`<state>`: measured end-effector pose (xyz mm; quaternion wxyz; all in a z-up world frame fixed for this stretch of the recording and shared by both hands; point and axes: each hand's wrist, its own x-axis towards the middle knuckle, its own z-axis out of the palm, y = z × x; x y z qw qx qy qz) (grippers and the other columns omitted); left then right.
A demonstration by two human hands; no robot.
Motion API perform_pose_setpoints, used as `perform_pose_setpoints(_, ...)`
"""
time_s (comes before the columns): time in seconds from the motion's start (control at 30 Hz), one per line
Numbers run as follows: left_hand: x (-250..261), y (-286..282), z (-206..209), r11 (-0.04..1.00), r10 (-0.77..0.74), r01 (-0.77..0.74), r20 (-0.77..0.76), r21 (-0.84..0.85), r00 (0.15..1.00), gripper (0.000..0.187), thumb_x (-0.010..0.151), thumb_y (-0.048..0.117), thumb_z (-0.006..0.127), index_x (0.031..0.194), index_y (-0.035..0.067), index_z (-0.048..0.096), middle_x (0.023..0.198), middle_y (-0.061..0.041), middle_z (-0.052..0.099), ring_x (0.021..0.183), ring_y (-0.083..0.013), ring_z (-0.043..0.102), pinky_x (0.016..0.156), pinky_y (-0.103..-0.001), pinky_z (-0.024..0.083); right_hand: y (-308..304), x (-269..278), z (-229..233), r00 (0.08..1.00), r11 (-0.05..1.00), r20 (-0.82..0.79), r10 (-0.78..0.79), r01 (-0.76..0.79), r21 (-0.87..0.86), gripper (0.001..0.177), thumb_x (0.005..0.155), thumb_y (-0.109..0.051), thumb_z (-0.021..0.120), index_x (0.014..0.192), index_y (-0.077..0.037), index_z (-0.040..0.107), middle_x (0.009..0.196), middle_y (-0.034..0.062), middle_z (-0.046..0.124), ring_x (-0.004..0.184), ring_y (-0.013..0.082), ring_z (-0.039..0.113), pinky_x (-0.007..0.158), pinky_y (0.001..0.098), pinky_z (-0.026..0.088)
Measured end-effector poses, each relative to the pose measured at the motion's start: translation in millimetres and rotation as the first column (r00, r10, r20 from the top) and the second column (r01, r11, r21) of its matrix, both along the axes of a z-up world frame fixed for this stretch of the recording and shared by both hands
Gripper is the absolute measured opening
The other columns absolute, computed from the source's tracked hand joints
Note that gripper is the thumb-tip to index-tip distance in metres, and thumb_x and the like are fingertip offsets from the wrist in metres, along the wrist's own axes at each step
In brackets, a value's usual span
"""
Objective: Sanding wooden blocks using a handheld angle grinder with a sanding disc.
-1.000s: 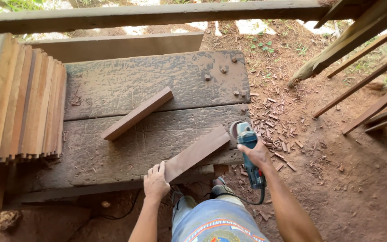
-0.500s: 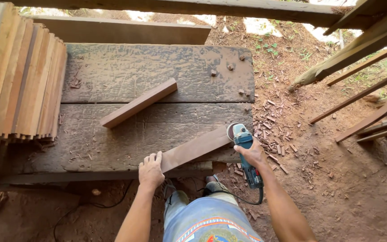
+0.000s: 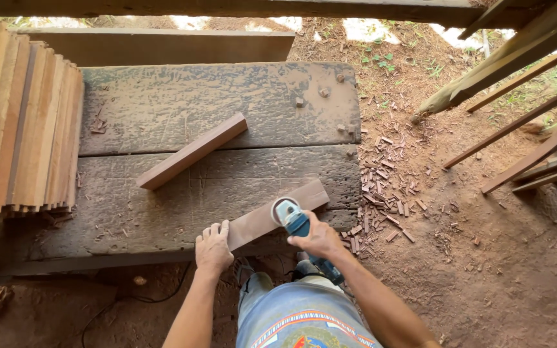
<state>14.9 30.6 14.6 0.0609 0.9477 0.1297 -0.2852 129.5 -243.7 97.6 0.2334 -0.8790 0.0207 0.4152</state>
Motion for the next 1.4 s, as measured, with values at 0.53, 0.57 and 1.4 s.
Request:
perform_pose_setpoints(0.53,2,9,-13,0.999,-0.019,0.017,0.045,0.039,0.999,0.083,0.079,0.013,0.052,0.16,0.021,0.036,0.148,-0.004,0.048,0.139,-0.0269,0.046,0.101,-0.041,0.044,-109,55,-26,0.884,0.895,0.144,-0.445,0.446,0.024,0.096,0.068,-0.058,0.082,0.15,-0.022,0.047,0.13,0.0235,0.066,0.126,0.0379,0.061,0.106,0.0488,0.049)
perform_pose_setpoints(0.57,3,9,-12,0.999,-0.015,0.013,0.047,0.038,0.999,0.083,0.079,0.013,0.052,0.16,0.021,0.036,0.148,-0.004,0.048,0.139,-0.0269,0.046,0.101,-0.041,0.044,-111,54,-26,0.885,0.896,0.145,-0.442,0.443,0.025,0.096,0.068,-0.058,0.082,0.15,-0.022,0.047,0.13,0.0235,0.066,0.126,0.0379,0.061,0.106,0.0488,0.049)
perform_pose_setpoints(1.4,-9,-6,-45,0.981,0.176,-0.15,0.25,-0.122,0.952,0.086,0.069,0.042,0.067,0.151,0.026,0.047,0.144,0.005,0.056,0.143,-0.0177,0.043,0.108,-0.045,0.042,-28,22,-34,0.973,0.977,0.086,-0.213,0.215,-0.009,0.104,0.068,-0.062,0.082,0.155,-0.023,0.041,0.133,0.026,0.063,0.127,0.0424,0.059,0.11,0.0525,0.046)
